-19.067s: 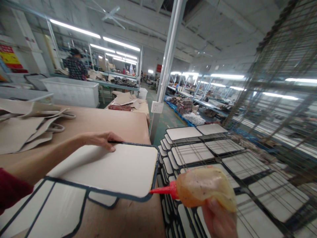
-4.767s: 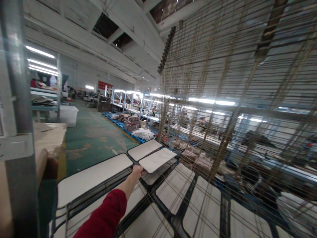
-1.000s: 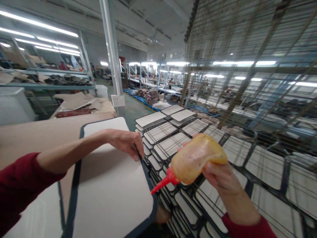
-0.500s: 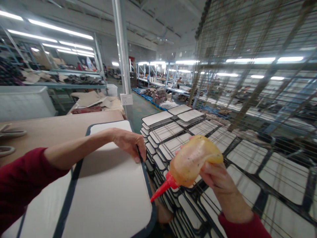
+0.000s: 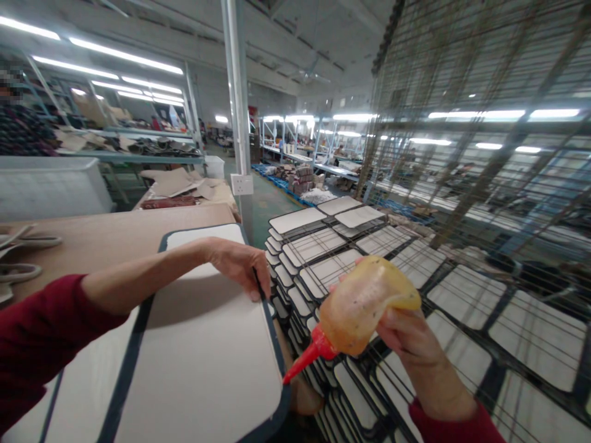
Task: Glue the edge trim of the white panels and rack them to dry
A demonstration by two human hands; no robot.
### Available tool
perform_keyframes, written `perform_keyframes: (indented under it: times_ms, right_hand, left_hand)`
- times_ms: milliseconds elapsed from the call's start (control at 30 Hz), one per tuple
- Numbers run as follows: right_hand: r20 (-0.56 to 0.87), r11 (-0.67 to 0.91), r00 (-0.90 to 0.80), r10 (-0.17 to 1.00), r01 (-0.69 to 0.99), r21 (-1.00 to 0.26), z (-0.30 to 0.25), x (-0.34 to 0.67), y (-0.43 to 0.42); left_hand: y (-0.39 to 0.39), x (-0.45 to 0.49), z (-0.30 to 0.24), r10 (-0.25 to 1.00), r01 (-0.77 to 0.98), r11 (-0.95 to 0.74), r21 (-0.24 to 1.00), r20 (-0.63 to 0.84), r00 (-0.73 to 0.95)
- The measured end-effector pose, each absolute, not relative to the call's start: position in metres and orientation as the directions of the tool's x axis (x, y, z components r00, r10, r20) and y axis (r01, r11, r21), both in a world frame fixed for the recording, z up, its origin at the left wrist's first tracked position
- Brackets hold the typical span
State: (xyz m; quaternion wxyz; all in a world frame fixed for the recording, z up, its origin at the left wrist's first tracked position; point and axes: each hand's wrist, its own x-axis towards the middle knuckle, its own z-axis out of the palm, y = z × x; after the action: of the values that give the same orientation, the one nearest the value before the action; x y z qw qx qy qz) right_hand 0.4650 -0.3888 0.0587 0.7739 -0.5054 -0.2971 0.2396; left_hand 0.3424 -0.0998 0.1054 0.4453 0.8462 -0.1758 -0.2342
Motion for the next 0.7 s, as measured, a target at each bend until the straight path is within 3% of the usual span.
perform_keyframes:
  times_ms: [233,400,533,700]
  right_hand:
    - [0.213,0.356,0.720,0.661,-0.050,-0.933,0.057,0.463,-0.393]
    - [0.125,0.326,0.759,0.639,-0.121,-0.938,0.052,0.458,-0.397]
    - [0.165,0.357,0.755,0.634,-0.097,-0.929,0.050,0.459,-0.399]
    - [0.239,0.444,0.806,0.542,-0.033,-0.896,0.051,0.450,-0.397]
  left_hand:
    - [-0.094,0.338,0.104,-0.492,-0.088,-0.539,0.838,-0.228,0.840]
    - [-0.088,0.335,0.101,-0.455,-0.069,-0.521,0.851,-0.208,0.866]
    - [-0.082,0.332,0.101,-0.424,-0.071,-0.532,0.844,-0.193,0.885]
    - [-0.076,0.326,0.100,-0.364,-0.088,-0.552,0.830,-0.145,0.920]
